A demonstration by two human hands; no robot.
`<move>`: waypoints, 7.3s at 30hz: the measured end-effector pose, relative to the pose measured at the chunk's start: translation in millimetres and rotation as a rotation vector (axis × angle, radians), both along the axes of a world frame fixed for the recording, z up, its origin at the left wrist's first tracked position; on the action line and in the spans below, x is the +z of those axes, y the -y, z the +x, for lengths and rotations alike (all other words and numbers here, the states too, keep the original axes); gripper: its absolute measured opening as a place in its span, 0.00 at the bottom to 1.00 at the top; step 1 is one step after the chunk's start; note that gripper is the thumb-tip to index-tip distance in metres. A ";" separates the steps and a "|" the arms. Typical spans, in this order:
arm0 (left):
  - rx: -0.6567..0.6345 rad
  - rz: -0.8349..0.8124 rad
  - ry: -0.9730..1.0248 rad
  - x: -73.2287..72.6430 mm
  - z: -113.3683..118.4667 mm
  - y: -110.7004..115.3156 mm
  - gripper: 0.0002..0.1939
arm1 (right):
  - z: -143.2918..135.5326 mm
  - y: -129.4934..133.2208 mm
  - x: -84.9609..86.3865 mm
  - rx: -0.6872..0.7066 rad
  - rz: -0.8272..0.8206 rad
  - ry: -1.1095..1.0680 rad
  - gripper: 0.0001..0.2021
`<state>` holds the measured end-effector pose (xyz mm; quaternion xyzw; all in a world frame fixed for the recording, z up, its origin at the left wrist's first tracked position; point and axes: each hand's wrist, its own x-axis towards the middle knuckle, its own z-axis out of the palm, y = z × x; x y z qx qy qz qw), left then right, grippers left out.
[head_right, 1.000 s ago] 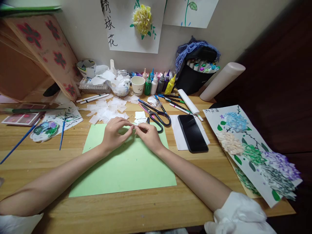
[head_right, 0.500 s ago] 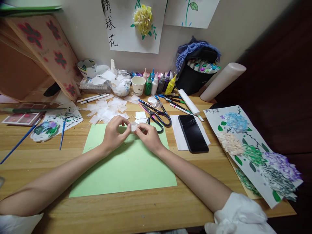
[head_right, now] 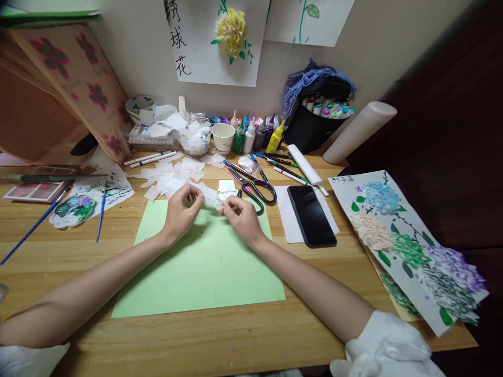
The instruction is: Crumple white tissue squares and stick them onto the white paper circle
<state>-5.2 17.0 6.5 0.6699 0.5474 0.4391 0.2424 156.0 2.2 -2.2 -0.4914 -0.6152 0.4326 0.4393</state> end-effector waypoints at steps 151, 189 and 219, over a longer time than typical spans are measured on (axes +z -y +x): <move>-0.268 -0.237 0.242 -1.7 -5.4 -5.7 0.13 | -17.3 -16.8 -7.2 -0.002 -0.119 -0.336 0.11; -0.265 -0.150 0.206 0.3 -4.7 -3.7 0.12 | -19.0 -4.6 2.5 -0.100 0.218 0.053 0.07; -0.206 -0.098 0.082 1.7 -2.0 -0.5 0.13 | -16.8 -11.5 -7.5 -0.078 0.036 -0.194 0.07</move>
